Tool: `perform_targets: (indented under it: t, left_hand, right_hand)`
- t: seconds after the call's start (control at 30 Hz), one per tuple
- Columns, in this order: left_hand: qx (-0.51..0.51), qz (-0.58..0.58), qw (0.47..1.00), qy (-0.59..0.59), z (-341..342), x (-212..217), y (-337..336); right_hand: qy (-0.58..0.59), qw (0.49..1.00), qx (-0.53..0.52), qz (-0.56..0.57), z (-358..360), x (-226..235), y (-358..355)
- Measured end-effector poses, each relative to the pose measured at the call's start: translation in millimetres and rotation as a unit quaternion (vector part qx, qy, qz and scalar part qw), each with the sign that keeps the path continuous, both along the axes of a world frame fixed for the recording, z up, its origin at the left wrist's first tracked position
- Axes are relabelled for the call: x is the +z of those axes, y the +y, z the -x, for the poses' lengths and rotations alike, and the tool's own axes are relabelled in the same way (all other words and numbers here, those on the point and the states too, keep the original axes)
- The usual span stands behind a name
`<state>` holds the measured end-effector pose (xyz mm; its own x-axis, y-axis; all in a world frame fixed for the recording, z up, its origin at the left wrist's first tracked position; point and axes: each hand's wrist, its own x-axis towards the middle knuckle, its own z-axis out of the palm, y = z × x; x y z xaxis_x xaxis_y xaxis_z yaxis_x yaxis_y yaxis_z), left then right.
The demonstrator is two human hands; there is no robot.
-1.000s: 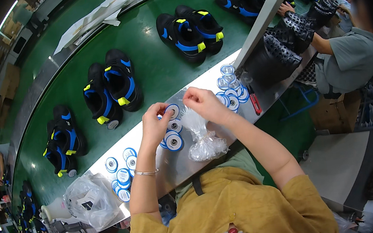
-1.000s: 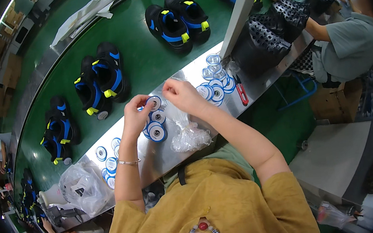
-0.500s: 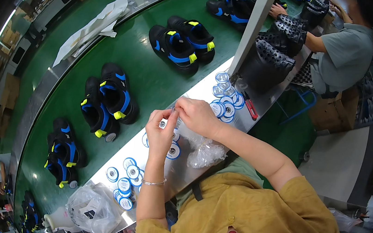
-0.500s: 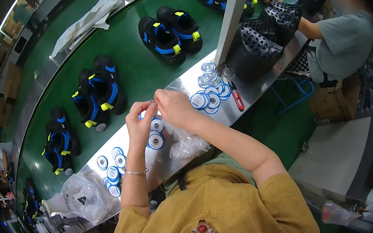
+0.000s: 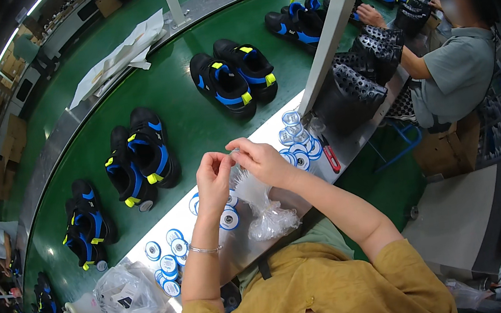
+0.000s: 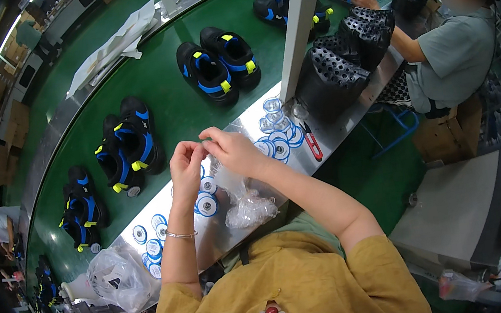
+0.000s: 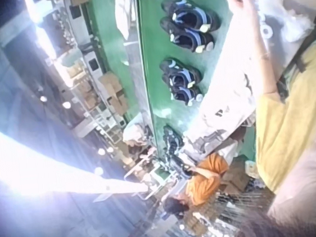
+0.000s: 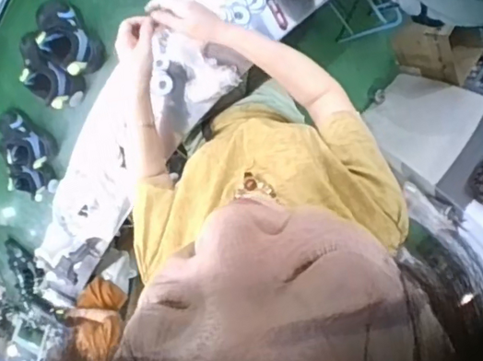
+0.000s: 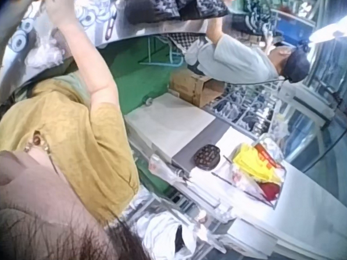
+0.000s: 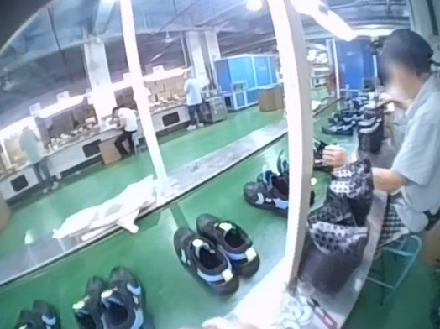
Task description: The person picks small circular labels from a tray and sticks them onto the heel area of black and blue shoes on a conveyor belt. The person repeats this for several shoes, placing each labeled shoe back on the belt.
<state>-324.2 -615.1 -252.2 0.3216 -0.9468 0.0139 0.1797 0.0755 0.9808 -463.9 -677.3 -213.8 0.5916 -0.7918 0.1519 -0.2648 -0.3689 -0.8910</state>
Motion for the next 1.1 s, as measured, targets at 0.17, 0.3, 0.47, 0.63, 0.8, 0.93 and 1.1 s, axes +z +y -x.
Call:
perform_targets:
  t: [0.17,0.3,0.47,0.63,0.8,0.93,1.1]
  left_hand:
    - [-0.027,-0.021,0.997,-0.069,-2.4,13.8,-19.9]
    - [-0.05,-0.003,0.997,-0.065,0.0,8.7,-52.7]
    - [-0.016,-0.087,0.996,0.033,21.3,-10.2,-116.1]
    - [0.013,-0.109,0.979,0.174,41.9,-14.3,-147.7]
    - [0.017,-0.108,0.967,0.231,35.6,-27.7,-151.9]
    - [0.011,-0.105,0.966,0.237,33.1,-30.4,-152.0]
    - [0.025,-0.128,0.971,0.199,29.5,-25.2,-147.4]
  right_hand:
    - [0.073,0.995,0.022,-0.064,18.2,4.0,-29.2]
    - [0.079,0.995,-0.039,0.056,29.3,6.4,-48.9]
    - [0.132,0.966,-0.144,0.17,39.7,0.6,-92.9]
    - [0.207,0.931,-0.167,0.252,43.3,-7.3,-121.0]
    - [0.265,0.908,-0.135,0.294,44.3,-10.7,-134.2]
    - [0.263,0.902,-0.083,0.331,39.1,-17.8,-141.4]
    - [0.315,0.898,-0.033,0.305,23.8,-11.3,-138.4]
